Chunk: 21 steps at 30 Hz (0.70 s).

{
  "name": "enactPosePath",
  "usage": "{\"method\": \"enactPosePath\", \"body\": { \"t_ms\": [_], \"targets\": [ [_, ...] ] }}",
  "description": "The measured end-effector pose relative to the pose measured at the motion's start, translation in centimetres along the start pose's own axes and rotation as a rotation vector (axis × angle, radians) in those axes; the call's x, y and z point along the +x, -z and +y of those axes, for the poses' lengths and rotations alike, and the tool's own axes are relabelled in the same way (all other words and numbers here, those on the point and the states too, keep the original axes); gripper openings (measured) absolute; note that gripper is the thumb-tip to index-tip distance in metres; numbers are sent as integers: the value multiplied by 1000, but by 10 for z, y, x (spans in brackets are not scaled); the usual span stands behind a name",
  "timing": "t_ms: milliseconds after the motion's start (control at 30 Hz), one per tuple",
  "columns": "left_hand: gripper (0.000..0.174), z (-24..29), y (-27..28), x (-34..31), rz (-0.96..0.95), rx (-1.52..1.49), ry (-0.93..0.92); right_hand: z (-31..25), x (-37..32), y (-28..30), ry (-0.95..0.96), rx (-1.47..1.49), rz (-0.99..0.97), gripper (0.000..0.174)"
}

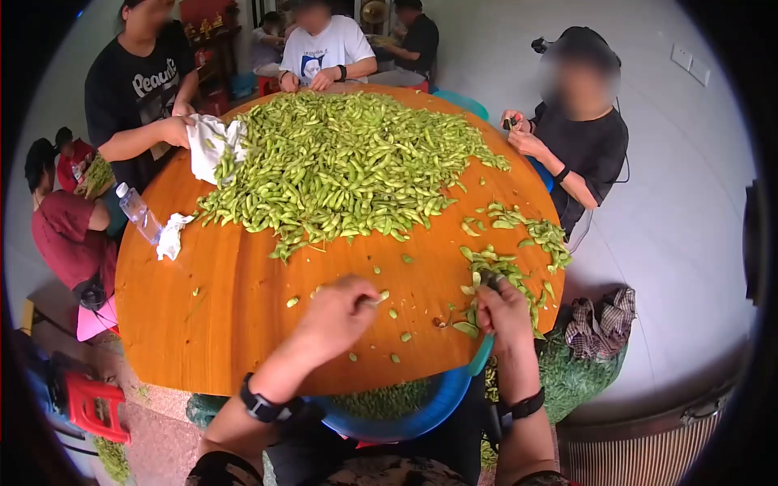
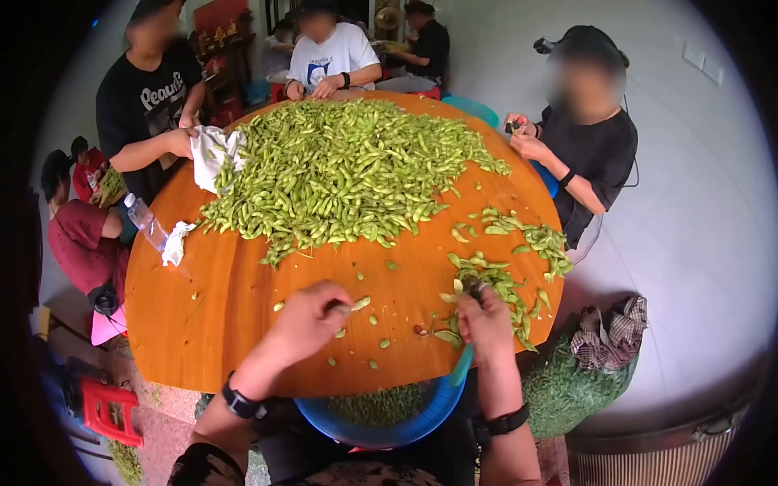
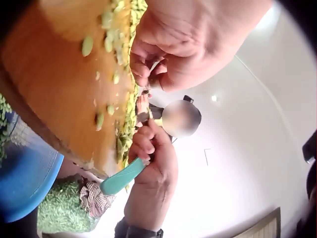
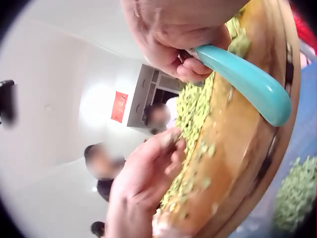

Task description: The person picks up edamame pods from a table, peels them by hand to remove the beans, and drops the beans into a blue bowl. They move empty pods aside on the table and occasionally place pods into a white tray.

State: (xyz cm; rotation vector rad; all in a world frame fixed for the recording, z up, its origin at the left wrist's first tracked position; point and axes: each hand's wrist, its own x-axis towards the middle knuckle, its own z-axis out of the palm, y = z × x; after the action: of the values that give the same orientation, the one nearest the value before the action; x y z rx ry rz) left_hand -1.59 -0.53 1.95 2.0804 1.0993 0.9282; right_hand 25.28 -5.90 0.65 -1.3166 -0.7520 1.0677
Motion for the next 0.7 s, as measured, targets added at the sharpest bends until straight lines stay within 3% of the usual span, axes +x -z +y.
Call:
{"method": "enactPosePath", "body": {
  "t_ms": [67, 167, 267, 367, 467, 633, 700],
  "targets": [
    [8, -3, 25, -7, 119, 131, 120, -1, 0, 13, -29, 51, -5, 12],
    [11, -58, 34, -19, 226, 221, 70, 16, -3, 22, -93, 96, -54, 10],
    [21, -66, 25, -26, 263, 182, 114, 16, -8, 19, -72, 88, -63, 11],
    [36, -56, 3, -22, 87, 239, -22, 21, -3, 24, -81, 128, -98, 8],
    [38, -33, -23, -8, -1, 75, -37, 15, -7, 23, -61, 99, -121, 7],
    [33, -41, -42, 31, -59, 154, -156, 13, -7, 28, -89, 121, -128, 9],
    [30, -37, -36, 33, -313, -8, -156, 13, -7, 31, -103, 168, -141, 12]
  ]
}}
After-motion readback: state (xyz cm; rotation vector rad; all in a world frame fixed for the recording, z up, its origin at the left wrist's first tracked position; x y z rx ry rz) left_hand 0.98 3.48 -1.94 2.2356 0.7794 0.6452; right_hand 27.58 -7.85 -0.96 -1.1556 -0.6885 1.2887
